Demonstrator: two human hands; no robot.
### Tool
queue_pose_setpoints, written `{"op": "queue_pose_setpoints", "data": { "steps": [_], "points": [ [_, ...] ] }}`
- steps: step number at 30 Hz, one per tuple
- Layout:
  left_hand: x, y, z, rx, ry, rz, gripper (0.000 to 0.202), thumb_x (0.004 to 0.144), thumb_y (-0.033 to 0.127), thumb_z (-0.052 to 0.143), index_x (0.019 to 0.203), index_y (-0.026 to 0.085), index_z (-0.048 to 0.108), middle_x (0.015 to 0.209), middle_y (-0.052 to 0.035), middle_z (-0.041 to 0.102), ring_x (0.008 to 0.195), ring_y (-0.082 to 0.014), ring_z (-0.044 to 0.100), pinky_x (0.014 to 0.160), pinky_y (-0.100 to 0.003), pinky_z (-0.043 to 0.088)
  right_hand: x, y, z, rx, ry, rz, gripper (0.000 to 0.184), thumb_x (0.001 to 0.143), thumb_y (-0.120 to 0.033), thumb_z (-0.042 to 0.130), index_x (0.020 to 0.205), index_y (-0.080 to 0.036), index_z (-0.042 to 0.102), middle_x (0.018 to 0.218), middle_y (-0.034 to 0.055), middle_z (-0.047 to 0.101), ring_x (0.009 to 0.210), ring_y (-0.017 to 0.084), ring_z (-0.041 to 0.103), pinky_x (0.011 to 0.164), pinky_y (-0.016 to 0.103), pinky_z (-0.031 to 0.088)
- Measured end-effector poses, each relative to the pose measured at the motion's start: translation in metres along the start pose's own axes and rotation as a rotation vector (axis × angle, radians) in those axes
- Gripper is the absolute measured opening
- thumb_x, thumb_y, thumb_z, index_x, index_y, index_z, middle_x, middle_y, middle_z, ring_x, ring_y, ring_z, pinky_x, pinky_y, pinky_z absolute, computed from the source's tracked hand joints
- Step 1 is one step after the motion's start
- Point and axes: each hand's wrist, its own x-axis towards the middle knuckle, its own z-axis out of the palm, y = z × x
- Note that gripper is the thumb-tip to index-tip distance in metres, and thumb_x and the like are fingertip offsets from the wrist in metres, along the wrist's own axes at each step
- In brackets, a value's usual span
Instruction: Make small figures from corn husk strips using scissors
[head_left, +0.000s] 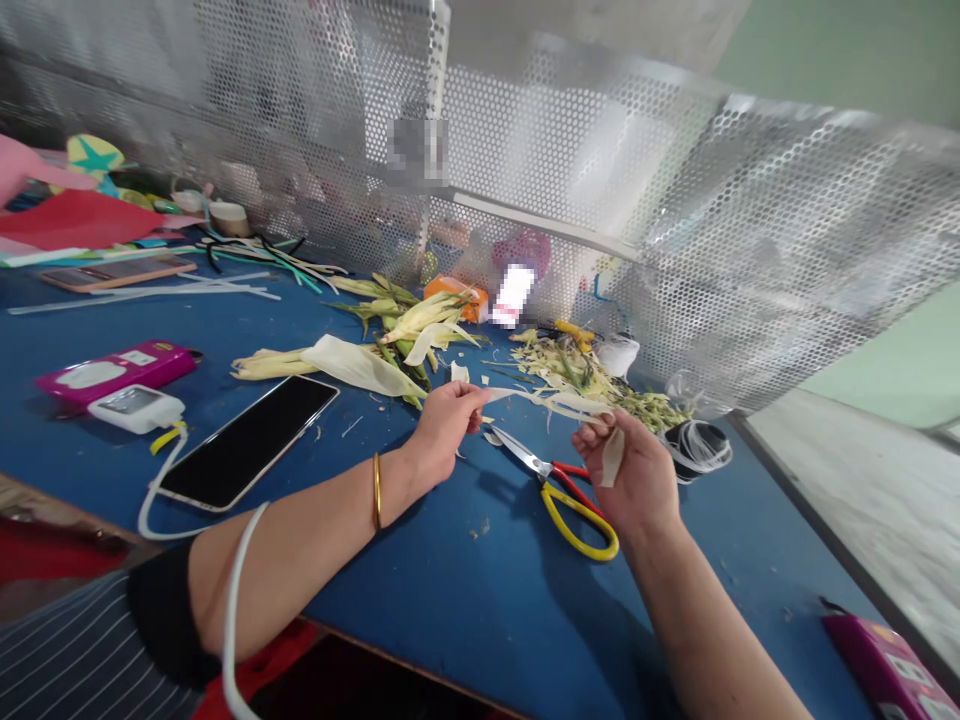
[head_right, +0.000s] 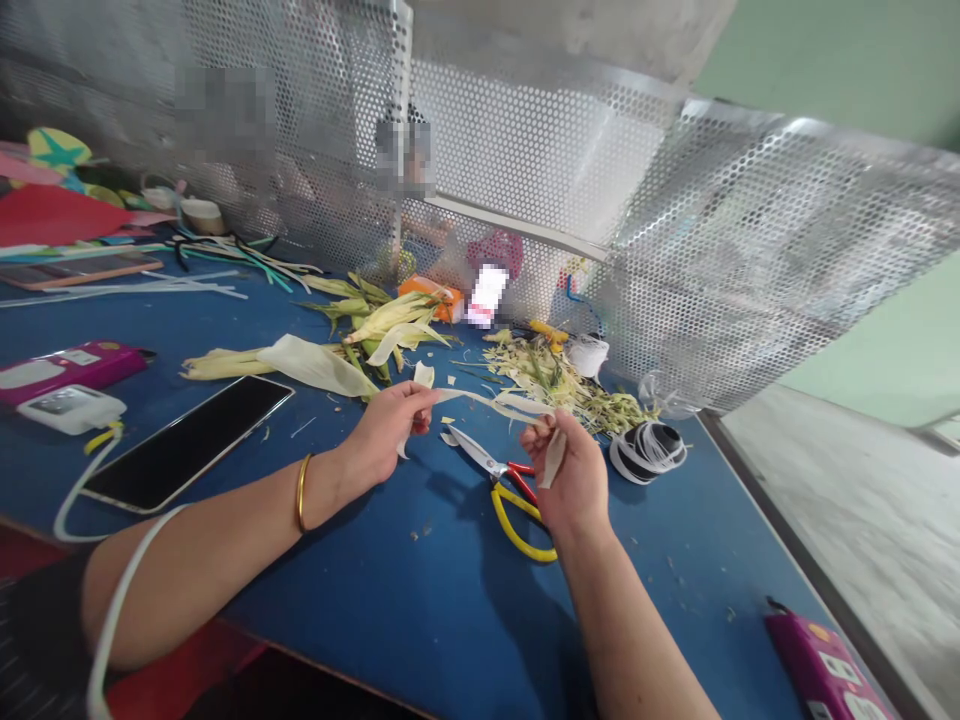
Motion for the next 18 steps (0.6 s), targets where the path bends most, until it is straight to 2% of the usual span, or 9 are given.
{"op": "queue_pose_setpoints", "data": {
  "steps": [4, 11, 18],
  "points": [
    [0.003, 0.000, -0.002, 0.013, 0.041, -0.013, 0.021, 0.072, 0.025, 0.067, 0.059, 0.017, 0.053, 0.053, 0.0031, 0.050, 0.050, -0.0077, 0.044, 0.050, -0.022, 0.035, 0.009, -0.009, -0.008, 0.010, 0.057, -0.053, 0.018, 0.071, -0.022, 0.065, 0.063, -0.018, 0.050, 0.058, -0.0061, 0.047, 0.049, 0.007, 0.046, 0.053, 0.021, 0.048],
    [0.002, 0.004, -0.001, 0.037, 0.071, -0.066, 0.019, 0.075, 0.019, 0.065, 0.060, 0.016, 0.054, 0.051, 0.0037, 0.050, 0.048, -0.0071, 0.043, 0.049, -0.021, 0.033, 0.022, -0.028, -0.023, 0.009, 0.172, -0.131, 0.015, 0.077, -0.015, 0.050, 0.062, -0.017, 0.047, 0.056, -0.0053, 0.047, 0.047, 0.007, 0.050, 0.052, 0.021, 0.049],
    [0.004, 0.004, -0.001, 0.033, 0.090, -0.071, 0.021, 0.077, 0.018, 0.064, 0.059, 0.016, 0.053, 0.050, 0.0039, 0.050, 0.048, -0.0066, 0.043, 0.048, -0.020, 0.033, 0.026, -0.035, -0.030, 0.003, 0.206, -0.138, 0.016, 0.077, -0.018, 0.055, 0.064, -0.018, 0.046, 0.056, -0.0064, 0.048, 0.046, 0.006, 0.051, 0.052, 0.021, 0.051]
  ]
}}
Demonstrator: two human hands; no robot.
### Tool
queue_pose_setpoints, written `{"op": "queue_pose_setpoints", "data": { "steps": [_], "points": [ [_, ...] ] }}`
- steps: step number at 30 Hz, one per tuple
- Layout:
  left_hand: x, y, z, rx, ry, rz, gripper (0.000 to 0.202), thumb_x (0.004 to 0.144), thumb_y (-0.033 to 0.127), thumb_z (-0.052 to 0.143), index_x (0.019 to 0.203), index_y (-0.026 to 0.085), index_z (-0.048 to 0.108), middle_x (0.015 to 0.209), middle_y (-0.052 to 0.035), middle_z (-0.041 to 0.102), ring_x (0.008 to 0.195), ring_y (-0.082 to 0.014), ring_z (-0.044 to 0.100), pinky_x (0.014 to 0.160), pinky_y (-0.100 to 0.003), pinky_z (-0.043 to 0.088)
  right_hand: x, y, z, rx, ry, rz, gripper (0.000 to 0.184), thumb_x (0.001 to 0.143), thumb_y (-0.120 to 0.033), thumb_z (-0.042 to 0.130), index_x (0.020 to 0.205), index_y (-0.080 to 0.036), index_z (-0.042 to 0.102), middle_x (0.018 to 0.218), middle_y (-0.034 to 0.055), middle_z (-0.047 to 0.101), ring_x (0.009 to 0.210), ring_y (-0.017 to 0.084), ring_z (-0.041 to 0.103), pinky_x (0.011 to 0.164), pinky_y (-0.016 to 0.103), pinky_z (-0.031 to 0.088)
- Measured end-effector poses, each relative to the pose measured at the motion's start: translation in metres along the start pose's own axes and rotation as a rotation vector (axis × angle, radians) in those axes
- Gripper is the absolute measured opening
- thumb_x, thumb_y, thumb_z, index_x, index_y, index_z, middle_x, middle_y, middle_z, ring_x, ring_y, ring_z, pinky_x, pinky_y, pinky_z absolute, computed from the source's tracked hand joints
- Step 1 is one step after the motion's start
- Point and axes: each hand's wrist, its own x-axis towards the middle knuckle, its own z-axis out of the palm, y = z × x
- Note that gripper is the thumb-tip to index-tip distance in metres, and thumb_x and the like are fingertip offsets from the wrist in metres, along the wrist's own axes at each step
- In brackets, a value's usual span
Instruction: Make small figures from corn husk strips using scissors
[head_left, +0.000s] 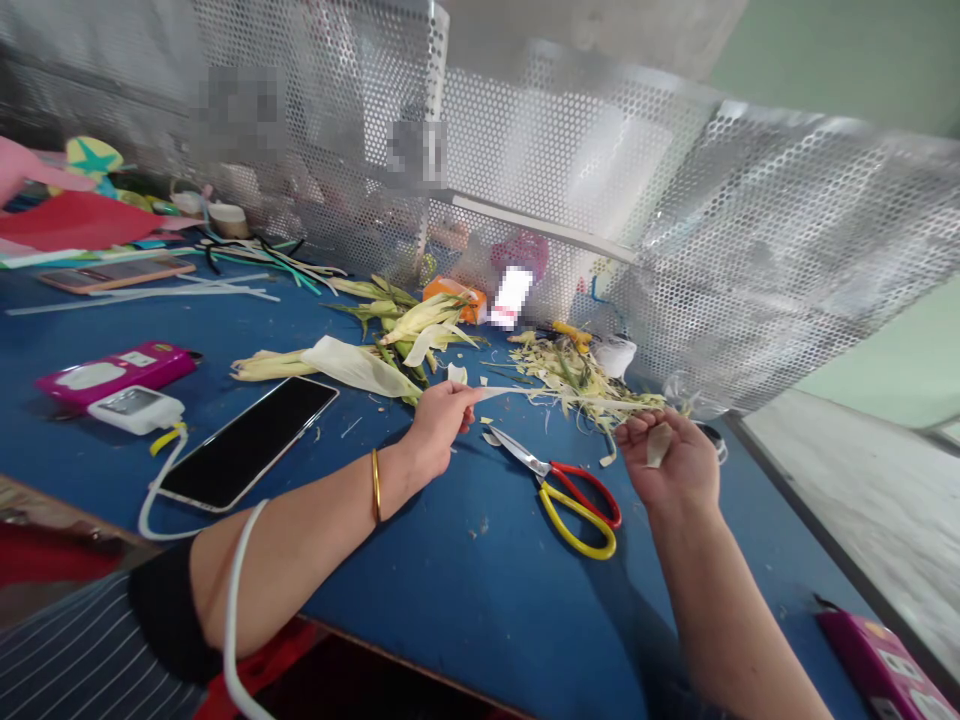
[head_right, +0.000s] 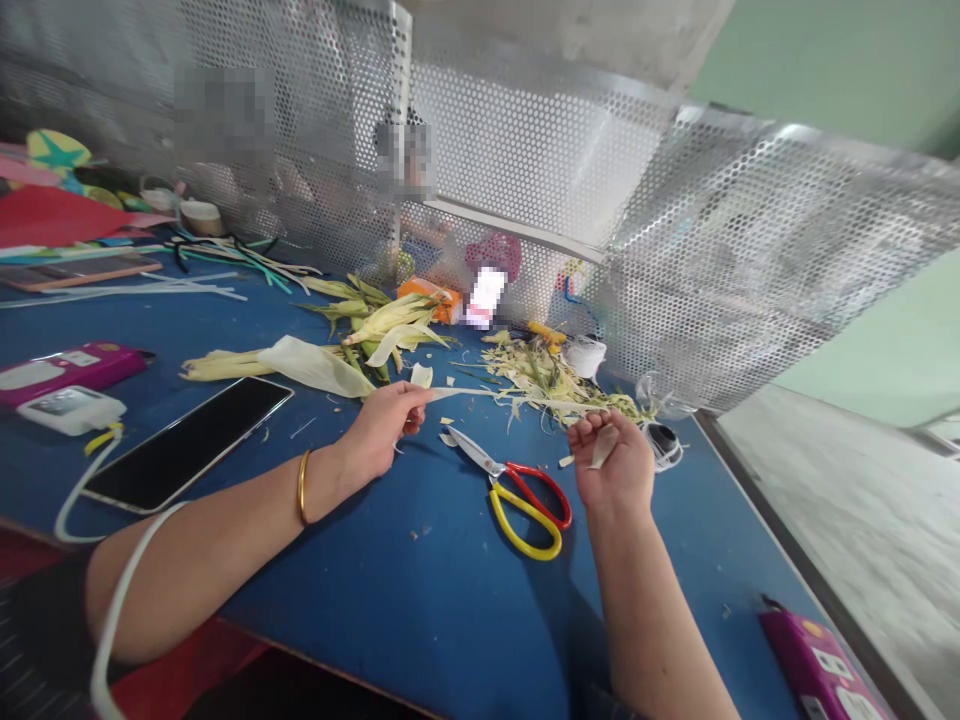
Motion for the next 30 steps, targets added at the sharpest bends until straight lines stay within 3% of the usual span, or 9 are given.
{"op": "queue_pose_setpoints", "data": {
  "steps": [5, 10, 13, 15, 17, 20, 22, 26, 30],
  "points": [
    [0.003, -0.002, -0.001, -0.020, 0.022, -0.035, 0.020, 0.077, 0.018, 0.065, 0.061, 0.016, 0.053, 0.052, 0.0042, 0.049, 0.047, -0.0063, 0.043, 0.047, -0.020, 0.033, 0.003, -0.017, -0.003, 0.050, 0.157, -0.045, 0.018, 0.080, -0.013, 0.046, 0.063, -0.017, 0.047, 0.057, -0.0047, 0.049, 0.046, 0.007, 0.051, 0.052, 0.022, 0.050],
    [0.005, -0.002, -0.002, -0.043, 0.004, -0.092, 0.023, 0.080, 0.021, 0.064, 0.062, 0.017, 0.049, 0.054, 0.0051, 0.046, 0.044, -0.0056, 0.043, 0.043, -0.020, 0.029, 0.005, -0.034, -0.006, 0.069, 0.354, -0.325, 0.023, 0.082, -0.011, 0.044, 0.061, -0.019, 0.048, 0.060, -0.0040, 0.051, 0.045, 0.007, 0.049, 0.048, 0.021, 0.047],
    [0.001, -0.003, -0.001, -0.035, -0.051, -0.116, 0.027, 0.082, 0.023, 0.062, 0.061, 0.017, 0.045, 0.053, 0.0058, 0.044, 0.038, -0.0034, 0.032, 0.040, -0.021, 0.019, 0.000, -0.026, 0.000, 0.027, 0.406, -0.439, 0.018, 0.078, -0.009, 0.053, 0.064, -0.020, 0.052, 0.062, -0.0036, 0.055, 0.049, 0.008, 0.052, 0.049, 0.022, 0.047],
    [-0.004, -0.004, 0.001, -0.016, -0.113, -0.148, 0.029, 0.085, 0.025, 0.059, 0.061, 0.017, 0.046, 0.052, 0.0061, 0.043, 0.036, -0.0024, 0.024, 0.039, -0.021, 0.013, -0.010, -0.009, 0.008, -0.026, 0.337, -0.402, 0.014, 0.072, -0.008, 0.062, 0.066, -0.019, 0.056, 0.060, -0.0035, 0.056, 0.052, 0.010, 0.053, 0.050, 0.024, 0.047],
    [-0.009, -0.007, 0.003, -0.022, -0.177, -0.185, 0.022, 0.087, 0.027, 0.056, 0.068, 0.015, 0.053, 0.051, 0.0069, 0.042, 0.036, -0.0026, 0.022, 0.040, -0.022, 0.010, -0.024, 0.011, 0.017, -0.168, 0.099, -0.249, 0.011, 0.071, -0.018, 0.070, 0.070, -0.018, 0.059, 0.061, -0.0037, 0.056, 0.053, 0.010, 0.052, 0.049, 0.022, 0.045],
    [-0.014, -0.014, 0.006, -0.060, -0.210, -0.195, 0.016, 0.087, 0.027, 0.054, 0.076, 0.015, 0.057, 0.053, 0.0073, 0.041, 0.036, -0.0030, 0.023, 0.040, -0.021, 0.013, -0.048, 0.040, 0.027, -0.298, -0.218, -0.061, 0.029, 0.071, -0.038, 0.076, 0.069, -0.019, 0.054, 0.057, -0.0068, 0.049, 0.049, 0.008, 0.048, 0.047, 0.021, 0.039],
    [-0.016, -0.020, 0.009, -0.038, -0.238, -0.134, 0.016, 0.085, 0.027, 0.055, 0.074, 0.016, 0.056, 0.057, 0.0058, 0.046, 0.038, -0.0033, 0.026, 0.040, -0.021, 0.015, -0.061, 0.053, 0.031, -0.440, -0.330, -0.043, 0.034, 0.074, -0.047, 0.074, 0.074, -0.019, 0.055, 0.051, -0.0089, 0.043, 0.043, 0.006, 0.038, 0.044, 0.020, 0.031],
    [-0.020, -0.029, 0.011, 0.164, -0.382, 0.093, 0.023, 0.086, 0.033, 0.054, 0.069, 0.017, 0.056, 0.060, 0.0028, 0.054, 0.043, -0.0066, 0.038, 0.043, -0.021, 0.027, -0.070, 0.064, 0.031, -0.723, -0.412, 0.022, 0.043, 0.071, -0.058, 0.072, 0.080, -0.017, 0.061, 0.046, -0.0074, 0.044, 0.042, 0.008, 0.033, 0.042, 0.022, 0.024],
    [-0.026, -0.029, 0.008, 0.422, -0.485, 0.462, 0.023, 0.089, 0.035, 0.053, 0.090, 0.019, 0.068, 0.081, -0.0035, 0.069, 0.075, -0.0163, 0.062, 0.067, -0.025, 0.045, -0.065, 0.064, 0.030, -0.736, -0.359, 0.040, 0.050, 0.067, -0.062, 0.072, 0.084, -0.015, 0.065, 0.050, -0.0057, 0.047, 0.044, 0.009, 0.035, 0.044, 0.023, 0.027]
  ]
}}
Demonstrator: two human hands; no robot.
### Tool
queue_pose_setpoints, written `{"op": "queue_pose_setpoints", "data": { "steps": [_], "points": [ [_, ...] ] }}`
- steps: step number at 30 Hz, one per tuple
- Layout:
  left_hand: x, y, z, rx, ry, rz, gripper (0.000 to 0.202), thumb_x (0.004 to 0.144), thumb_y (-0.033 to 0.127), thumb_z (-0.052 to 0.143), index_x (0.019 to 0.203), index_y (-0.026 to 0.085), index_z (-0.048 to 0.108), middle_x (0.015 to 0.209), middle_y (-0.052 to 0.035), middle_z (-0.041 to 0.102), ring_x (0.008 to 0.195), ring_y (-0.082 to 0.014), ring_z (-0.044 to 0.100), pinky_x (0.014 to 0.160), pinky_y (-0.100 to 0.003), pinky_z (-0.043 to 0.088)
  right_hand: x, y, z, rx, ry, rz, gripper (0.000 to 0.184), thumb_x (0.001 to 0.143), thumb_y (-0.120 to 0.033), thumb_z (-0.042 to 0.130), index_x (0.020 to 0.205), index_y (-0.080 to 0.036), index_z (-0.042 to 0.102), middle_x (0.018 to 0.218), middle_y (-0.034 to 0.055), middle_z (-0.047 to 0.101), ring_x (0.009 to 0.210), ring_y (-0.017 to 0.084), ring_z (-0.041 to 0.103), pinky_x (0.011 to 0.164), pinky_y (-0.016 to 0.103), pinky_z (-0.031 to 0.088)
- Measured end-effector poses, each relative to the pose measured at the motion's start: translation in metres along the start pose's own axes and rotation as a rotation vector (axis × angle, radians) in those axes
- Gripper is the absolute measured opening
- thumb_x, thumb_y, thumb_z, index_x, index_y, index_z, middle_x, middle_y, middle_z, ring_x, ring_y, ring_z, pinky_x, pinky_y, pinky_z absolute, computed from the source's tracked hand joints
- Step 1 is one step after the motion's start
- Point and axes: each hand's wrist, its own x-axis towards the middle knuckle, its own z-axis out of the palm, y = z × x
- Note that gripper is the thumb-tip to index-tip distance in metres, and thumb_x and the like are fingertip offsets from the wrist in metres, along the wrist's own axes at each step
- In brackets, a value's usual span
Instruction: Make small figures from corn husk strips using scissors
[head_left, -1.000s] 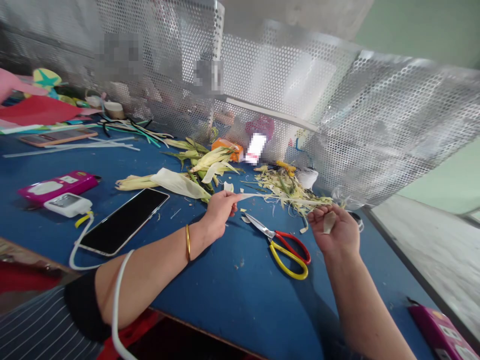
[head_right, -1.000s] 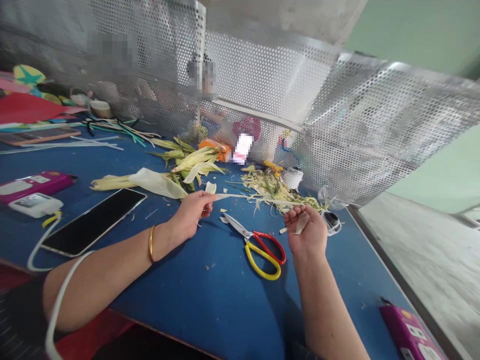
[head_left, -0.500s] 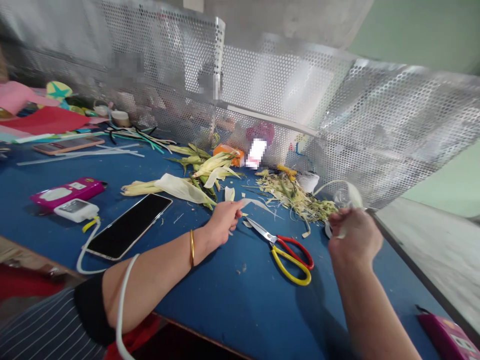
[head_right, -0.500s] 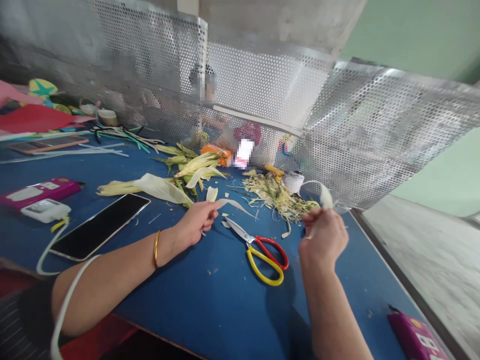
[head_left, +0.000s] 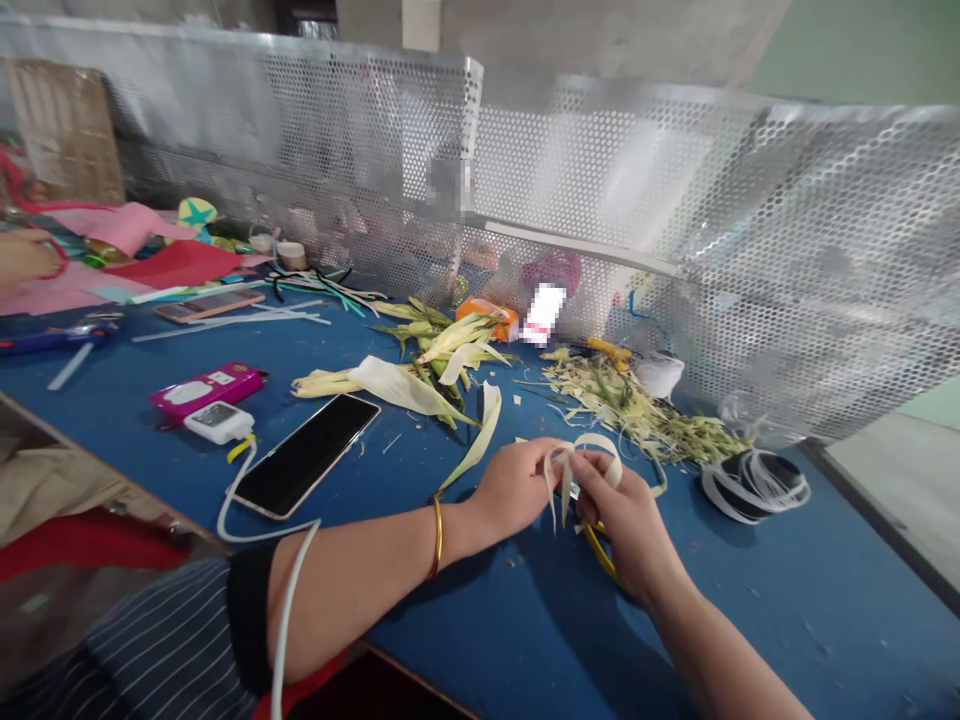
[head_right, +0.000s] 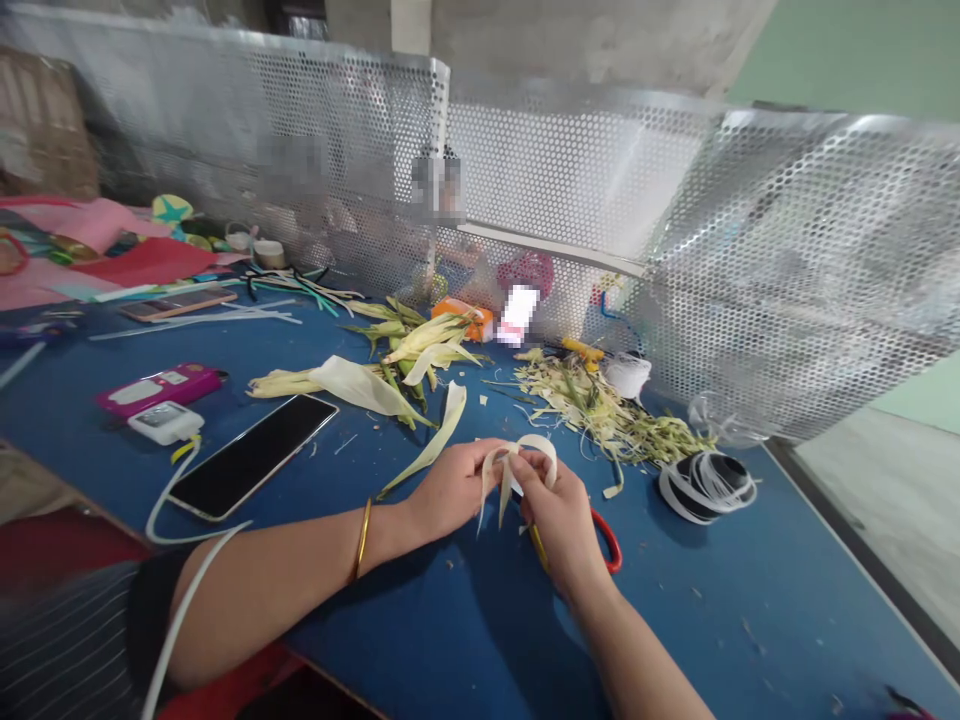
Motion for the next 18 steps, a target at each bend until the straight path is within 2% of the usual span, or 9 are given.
{"op": "queue_pose_setpoints", "data": {
  "steps": [3, 6, 9, 12, 14, 15, 17, 18],
  "points": [
    [-0.002, 0.004, -0.004, 0.187, 0.037, 0.030, 0.033, 0.087, 0.029, 0.054, 0.117, 0.020, 0.065, 0.091, -0.0057, 0.073, 0.087, -0.0214, 0.066, 0.077, -0.029, 0.047, 0.001, 0.000, -0.001, 0.019, 0.032, 0.000, 0.049, 0.062, -0.058, 0.077, 0.080, -0.015, 0.066, 0.051, -0.0056, 0.048, 0.047, 0.009, 0.036, 0.046, 0.023, 0.028],
    [-0.002, 0.007, -0.007, 0.242, 0.019, 0.017, 0.048, 0.085, 0.026, 0.054, 0.133, 0.018, 0.056, 0.081, -0.0054, 0.073, 0.083, -0.0227, 0.067, 0.075, -0.031, 0.048, -0.001, 0.001, 0.000, 0.022, -0.013, -0.057, 0.041, 0.062, -0.052, 0.079, 0.075, -0.015, 0.067, 0.058, -0.0024, 0.056, 0.052, 0.011, 0.042, 0.049, 0.024, 0.032],
    [0.000, 0.010, -0.009, 0.186, -0.054, 0.044, 0.054, 0.081, 0.024, 0.060, 0.135, 0.020, 0.055, 0.074, -0.0025, 0.072, 0.072, -0.0200, 0.067, 0.070, -0.029, 0.048, -0.002, 0.002, -0.001, 0.034, -0.004, -0.101, 0.034, 0.067, -0.048, 0.077, 0.072, -0.016, 0.068, 0.060, -0.0009, 0.060, 0.055, 0.013, 0.048, 0.052, 0.025, 0.036],
    [0.007, 0.015, -0.020, 0.213, -0.075, 0.088, 0.059, 0.073, 0.032, 0.072, 0.130, 0.022, 0.060, 0.085, -0.0032, 0.074, 0.066, -0.0179, 0.063, 0.064, -0.027, 0.047, 0.002, 0.000, -0.008, 0.088, 0.176, -0.120, 0.037, 0.065, -0.051, 0.077, 0.077, -0.017, 0.070, 0.064, -0.0004, 0.063, 0.057, 0.014, 0.053, 0.052, 0.025, 0.041],
    [0.017, 0.016, -0.035, 0.275, 0.028, 0.114, 0.041, 0.080, 0.039, 0.066, 0.117, 0.022, 0.069, 0.093, -0.0054, 0.075, 0.075, -0.0193, 0.066, 0.070, -0.027, 0.047, 0.006, -0.002, -0.014, 0.081, 0.231, -0.118, 0.040, 0.064, -0.054, 0.077, 0.076, -0.016, 0.069, 0.064, 0.0001, 0.064, 0.056, 0.014, 0.054, 0.051, 0.025, 0.043],
    [0.023, 0.015, -0.045, 0.332, 0.136, 0.120, 0.031, 0.085, 0.038, 0.060, 0.108, 0.022, 0.072, 0.097, -0.0062, 0.075, 0.083, -0.0203, 0.067, 0.076, -0.027, 0.047, 0.007, -0.004, -0.017, 0.064, 0.222, -0.101, 0.041, 0.064, -0.055, 0.076, 0.072, -0.016, 0.067, 0.061, -0.0001, 0.062, 0.054, 0.014, 0.054, 0.050, 0.025, 0.043],
    [0.036, 0.009, -0.066, 0.522, 0.387, 0.056, 0.025, 0.088, 0.029, 0.055, 0.102, 0.023, 0.074, 0.105, -0.0072, 0.073, 0.096, -0.0229, 0.065, 0.084, -0.029, 0.045, 0.008, -0.005, -0.020, 0.013, 0.119, -0.039, 0.043, 0.064, -0.057, 0.075, 0.064, -0.017, 0.061, 0.051, -0.0017, 0.058, 0.046, 0.012, 0.052, 0.046, 0.024, 0.042],
    [0.042, 0.004, -0.077, 0.634, 0.458, 0.005, 0.025, 0.087, 0.026, 0.054, 0.101, 0.023, 0.075, 0.109, -0.0084, 0.072, 0.100, -0.0245, 0.064, 0.087, -0.031, 0.044, 0.006, -0.006, -0.019, -0.024, 0.023, 0.009, 0.043, 0.064, -0.057, 0.074, 0.063, -0.018, 0.058, 0.047, -0.0023, 0.056, 0.043, 0.012, 0.051, 0.043, 0.024, 0.042]
  ]
}}
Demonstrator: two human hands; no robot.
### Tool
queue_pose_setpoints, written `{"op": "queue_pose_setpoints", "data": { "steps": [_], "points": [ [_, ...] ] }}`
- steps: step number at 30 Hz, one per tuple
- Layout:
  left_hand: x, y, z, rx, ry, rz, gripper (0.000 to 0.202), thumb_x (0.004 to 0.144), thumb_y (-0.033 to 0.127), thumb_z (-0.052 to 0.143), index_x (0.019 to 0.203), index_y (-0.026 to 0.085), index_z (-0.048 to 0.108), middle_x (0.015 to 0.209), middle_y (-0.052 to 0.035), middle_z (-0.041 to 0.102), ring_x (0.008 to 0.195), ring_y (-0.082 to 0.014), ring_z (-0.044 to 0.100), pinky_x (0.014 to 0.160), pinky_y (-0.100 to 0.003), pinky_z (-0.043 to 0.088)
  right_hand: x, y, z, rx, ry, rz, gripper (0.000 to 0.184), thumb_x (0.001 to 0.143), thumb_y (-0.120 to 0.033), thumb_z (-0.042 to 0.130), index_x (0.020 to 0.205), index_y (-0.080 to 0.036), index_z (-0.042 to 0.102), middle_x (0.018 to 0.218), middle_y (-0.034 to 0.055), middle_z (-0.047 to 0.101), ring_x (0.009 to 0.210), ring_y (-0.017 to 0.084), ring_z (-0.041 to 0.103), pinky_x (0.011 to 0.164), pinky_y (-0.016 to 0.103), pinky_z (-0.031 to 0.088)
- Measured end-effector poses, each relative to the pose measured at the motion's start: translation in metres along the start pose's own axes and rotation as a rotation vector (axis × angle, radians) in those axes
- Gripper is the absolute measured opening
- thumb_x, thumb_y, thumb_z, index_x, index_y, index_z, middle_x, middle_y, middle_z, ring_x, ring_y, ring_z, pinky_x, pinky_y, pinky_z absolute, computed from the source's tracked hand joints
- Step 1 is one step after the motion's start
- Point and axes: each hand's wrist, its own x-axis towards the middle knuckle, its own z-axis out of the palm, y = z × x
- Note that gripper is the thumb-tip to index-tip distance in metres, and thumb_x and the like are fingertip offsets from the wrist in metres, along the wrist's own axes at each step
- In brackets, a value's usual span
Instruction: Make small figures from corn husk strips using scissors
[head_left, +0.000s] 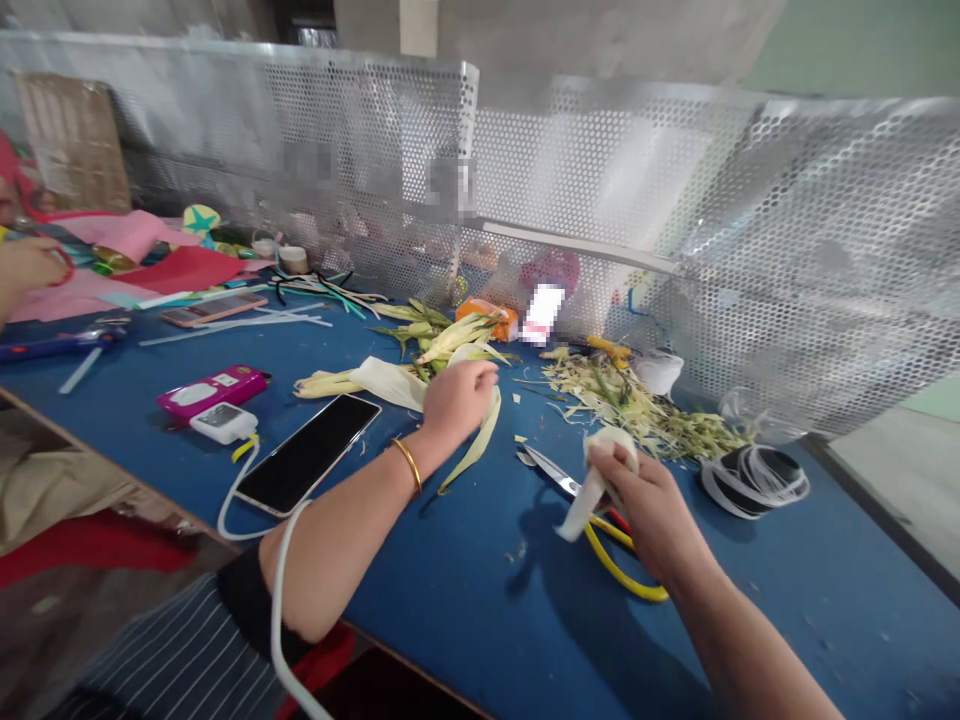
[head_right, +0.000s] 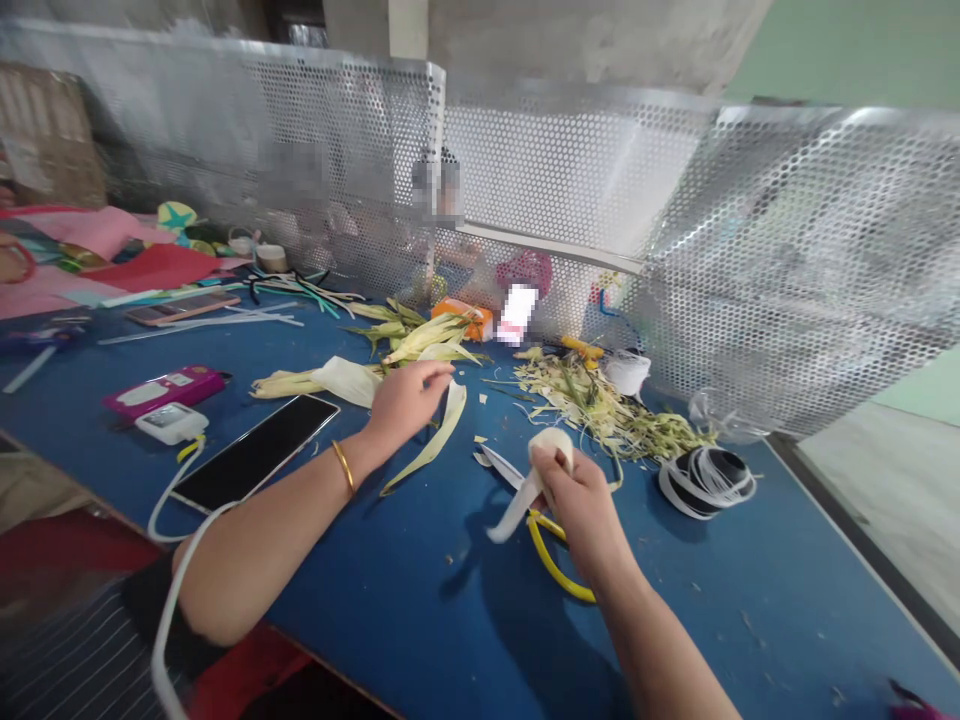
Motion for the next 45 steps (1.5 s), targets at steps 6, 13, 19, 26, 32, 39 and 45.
{"op": "queue_pose_setpoints", "data": {
  "steps": [6, 13, 19, 26, 32, 39, 45],
  "points": [
    [0.021, -0.042, 0.000, 0.304, -0.088, -0.124, 0.018, 0.080, 0.024, 0.059, 0.075, 0.018, 0.075, 0.090, -0.0154, 0.072, 0.098, -0.0319, 0.063, 0.086, -0.037, 0.042, -0.019, 0.006, 0.016, -0.300, -0.587, 0.177, 0.031, 0.078, -0.049, 0.065, 0.074, -0.020, 0.055, 0.048, -0.0046, 0.058, 0.039, 0.012, 0.054, 0.036, 0.019, 0.035],
    [0.021, -0.047, 0.001, 0.171, -0.037, -0.195, 0.016, 0.069, 0.014, 0.065, 0.054, 0.017, 0.064, 0.077, -0.0149, 0.069, 0.096, -0.0341, 0.063, 0.085, -0.039, 0.040, -0.020, 0.001, 0.011, -0.620, -0.405, -0.388, 0.038, 0.078, -0.048, 0.070, 0.106, -0.023, 0.067, 0.090, 0.0040, 0.067, 0.070, 0.017, 0.063, 0.056, 0.025, 0.047],
    [0.011, -0.017, 0.006, -0.244, 0.008, -0.219, 0.015, 0.076, 0.019, 0.063, 0.086, 0.017, 0.074, 0.089, -0.0069, 0.073, 0.088, -0.0210, 0.066, 0.078, -0.028, 0.047, -0.010, 0.003, 0.004, -0.648, -0.038, -0.644, 0.023, 0.092, -0.041, 0.055, 0.097, -0.023, 0.069, 0.090, 0.0058, 0.065, 0.079, 0.020, 0.064, 0.063, 0.028, 0.049],
    [-0.042, 0.036, 0.022, -0.897, -0.373, -0.313, 0.013, 0.067, 0.019, 0.073, 0.079, 0.015, 0.073, 0.070, -0.0027, 0.069, 0.060, -0.0105, 0.058, 0.065, -0.025, 0.049, -0.008, 0.005, 0.004, -0.808, 0.236, -0.950, 0.028, 0.091, -0.023, 0.055, 0.118, -0.025, 0.061, 0.109, 0.0097, 0.062, 0.096, 0.024, 0.061, 0.077, 0.034, 0.051],
    [-0.052, 0.047, 0.011, -1.035, -0.544, -0.249, 0.026, 0.070, 0.031, 0.076, 0.091, 0.017, 0.073, 0.079, -0.0047, 0.071, 0.066, -0.0126, 0.062, 0.068, -0.027, 0.050, -0.004, 0.002, -0.007, -0.978, 0.273, -1.067, 0.023, 0.094, -0.016, 0.047, 0.102, -0.024, 0.067, 0.097, 0.0073, 0.069, 0.095, 0.024, 0.061, 0.081, 0.037, 0.042],
    [-0.049, 0.044, 0.014, -0.975, -0.479, -0.276, 0.029, 0.075, 0.030, 0.072, 0.100, 0.016, 0.069, 0.092, -0.0090, 0.073, 0.076, -0.0141, 0.066, 0.065, -0.023, 0.048, -0.002, -0.020, -0.029, -0.153, 0.766, -0.705, 0.021, 0.086, -0.038, 0.064, 0.075, -0.020, 0.061, 0.060, -0.0024, 0.054, 0.054, 0.014, 0.048, 0.054, 0.027, 0.037],
    [-0.057, 0.053, 0.012, -0.972, -0.591, -0.254, 0.029, 0.077, 0.034, 0.070, 0.099, 0.016, 0.070, 0.094, -0.0088, 0.073, 0.087, -0.0165, 0.066, 0.071, -0.024, 0.049, -0.002, -0.027, -0.024, 0.193, 0.524, -0.452, 0.023, 0.078, -0.035, 0.071, 0.068, -0.019, 0.058, 0.053, -0.0062, 0.048, 0.046, 0.009, 0.041, 0.045, 0.023, 0.032]
  ]
}}
